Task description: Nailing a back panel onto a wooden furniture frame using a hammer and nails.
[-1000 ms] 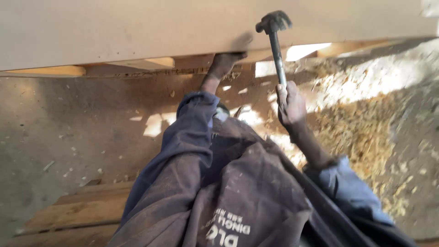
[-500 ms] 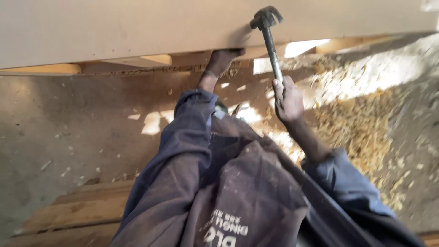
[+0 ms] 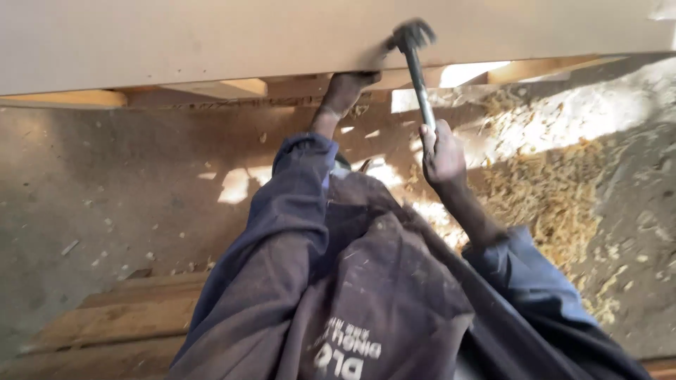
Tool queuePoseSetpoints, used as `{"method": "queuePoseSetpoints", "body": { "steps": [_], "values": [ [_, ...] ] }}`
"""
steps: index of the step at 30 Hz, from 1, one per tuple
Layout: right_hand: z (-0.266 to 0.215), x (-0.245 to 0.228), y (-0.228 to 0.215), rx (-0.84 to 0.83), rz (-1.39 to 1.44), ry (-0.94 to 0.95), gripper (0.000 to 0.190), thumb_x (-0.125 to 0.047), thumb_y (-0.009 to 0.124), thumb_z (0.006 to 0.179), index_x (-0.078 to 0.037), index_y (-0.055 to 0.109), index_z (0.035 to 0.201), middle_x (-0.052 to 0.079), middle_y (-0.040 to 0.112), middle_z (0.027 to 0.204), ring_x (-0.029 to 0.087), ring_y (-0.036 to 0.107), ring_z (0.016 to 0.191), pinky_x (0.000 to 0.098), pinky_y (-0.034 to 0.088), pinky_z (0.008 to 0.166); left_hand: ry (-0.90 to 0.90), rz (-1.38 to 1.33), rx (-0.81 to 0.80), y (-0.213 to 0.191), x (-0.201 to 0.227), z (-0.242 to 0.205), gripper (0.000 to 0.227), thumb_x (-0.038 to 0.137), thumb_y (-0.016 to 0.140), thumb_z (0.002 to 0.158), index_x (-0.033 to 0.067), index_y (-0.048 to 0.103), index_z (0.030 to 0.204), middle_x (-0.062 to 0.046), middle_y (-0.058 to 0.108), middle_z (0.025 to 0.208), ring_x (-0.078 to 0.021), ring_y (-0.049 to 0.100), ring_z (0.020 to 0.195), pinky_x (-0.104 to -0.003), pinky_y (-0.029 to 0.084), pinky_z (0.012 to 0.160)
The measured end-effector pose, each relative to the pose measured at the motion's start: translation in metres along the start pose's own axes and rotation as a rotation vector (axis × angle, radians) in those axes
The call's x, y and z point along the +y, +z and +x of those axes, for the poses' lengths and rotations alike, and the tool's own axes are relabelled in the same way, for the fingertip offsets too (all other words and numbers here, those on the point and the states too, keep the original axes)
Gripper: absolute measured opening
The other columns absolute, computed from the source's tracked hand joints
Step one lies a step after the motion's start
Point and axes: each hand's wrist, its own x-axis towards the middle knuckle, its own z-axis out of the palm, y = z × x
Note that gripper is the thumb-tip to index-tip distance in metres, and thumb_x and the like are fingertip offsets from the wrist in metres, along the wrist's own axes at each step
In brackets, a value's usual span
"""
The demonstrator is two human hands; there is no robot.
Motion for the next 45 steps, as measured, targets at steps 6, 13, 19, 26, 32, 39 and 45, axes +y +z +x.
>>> {"method": "queuePoseSetpoints", "body": {
  "steps": [6, 13, 19, 26, 32, 39, 45],
  "values": [
    [0.018, -0.072, -0.087, 0.197, 0.647, -0.168, 0.05, -0.065, 0.036, 0.104, -0.018, 0.049, 0.094, -0.012, 0.046, 0.068, 0.003, 0.042, 0.052, 0.0191, 0.033, 0.04, -0.202, -0.205, 0.391, 0.004, -0.012, 0.001, 0.023, 0.014, 0.083, 0.076, 0.0018, 0.082, 0.096, -0.006, 0.082, 0.093, -0.0194, 0.075, 0.09, -0.029, 0.058, 0.083],
    [0.016, -0.019, -0.001, 0.246, 0.142, -0.154, 0.034, -0.036, 0.057, 0.11, -0.002, 0.057, 0.109, 0.031, 0.063, 0.086, 0.053, 0.066, 0.09, 0.0593, 0.054, 0.076, -0.595, -0.67, 0.568, 0.041, -0.056, -0.085, 0.049, 0.012, 0.082, 0.081, 0.008, 0.061, 0.125, -0.001, 0.055, 0.098, -0.0071, 0.053, 0.06, -0.011, 0.033, 0.039],
    [-0.004, -0.059, -0.051, 0.12, 0.28, -0.105, 0.037, -0.042, 0.047, 0.112, -0.007, 0.06, 0.114, 0.027, 0.067, 0.081, 0.051, 0.067, 0.084, 0.0618, 0.047, 0.067, -0.627, -0.598, 0.421, 0.08, -0.039, -0.118, 0.022, 0.014, 0.058, 0.101, 0.0125, 0.061, 0.122, -0.004, 0.069, 0.087, -0.0028, 0.046, 0.052, -0.014, 0.03, 0.044],
    [0.023, -0.005, -0.006, -0.07, -0.071, -0.054, 0.042, -0.046, 0.049, 0.109, -0.005, 0.058, 0.114, 0.029, 0.071, 0.095, 0.049, 0.07, 0.097, 0.0653, 0.053, 0.085, -0.524, -0.585, 0.359, 0.076, 0.01, -0.118, 0.041, 0.03, 0.057, 0.106, 0.0017, 0.044, 0.133, -0.024, 0.077, 0.095, -0.0079, 0.061, 0.052, -0.012, 0.028, 0.034],
    [-0.006, -0.03, -0.024, -0.079, 0.611, -0.03, 0.016, -0.02, 0.073, 0.095, -0.006, 0.069, 0.089, 0.011, 0.06, 0.059, 0.019, 0.057, 0.054, 0.0393, 0.045, 0.048, -0.533, -0.431, -0.007, 0.086, 0.025, -0.112, 0.012, 0.021, 0.057, 0.1, 0.0165, 0.061, 0.11, -0.009, 0.056, 0.058, -0.0115, 0.04, 0.035, -0.021, 0.03, 0.024],
    [-0.043, -0.039, -0.063, -0.169, 0.871, 0.158, 0.018, -0.01, 0.071, 0.087, 0.0, 0.07, 0.101, 0.011, 0.057, 0.059, 0.011, 0.048, 0.035, 0.0264, 0.037, 0.029, -0.298, -0.269, -0.372, 0.082, 0.075, -0.13, 0.035, 0.005, 0.065, 0.093, -0.0004, 0.056, 0.127, -0.009, 0.06, 0.072, -0.0068, 0.053, 0.052, -0.019, 0.041, 0.035],
    [-0.043, -0.014, -0.036, -0.038, 0.876, 0.153, 0.017, -0.014, 0.07, 0.092, 0.002, 0.067, 0.094, 0.009, 0.05, 0.057, 0.013, 0.052, 0.035, 0.0284, 0.039, 0.031, -0.448, 0.077, -0.369, 0.091, 0.07, -0.133, 0.016, 0.024, 0.081, 0.075, 0.0125, 0.074, 0.084, -0.007, 0.057, 0.049, -0.0109, 0.043, 0.034, -0.025, 0.029, 0.028]
  ]
}}
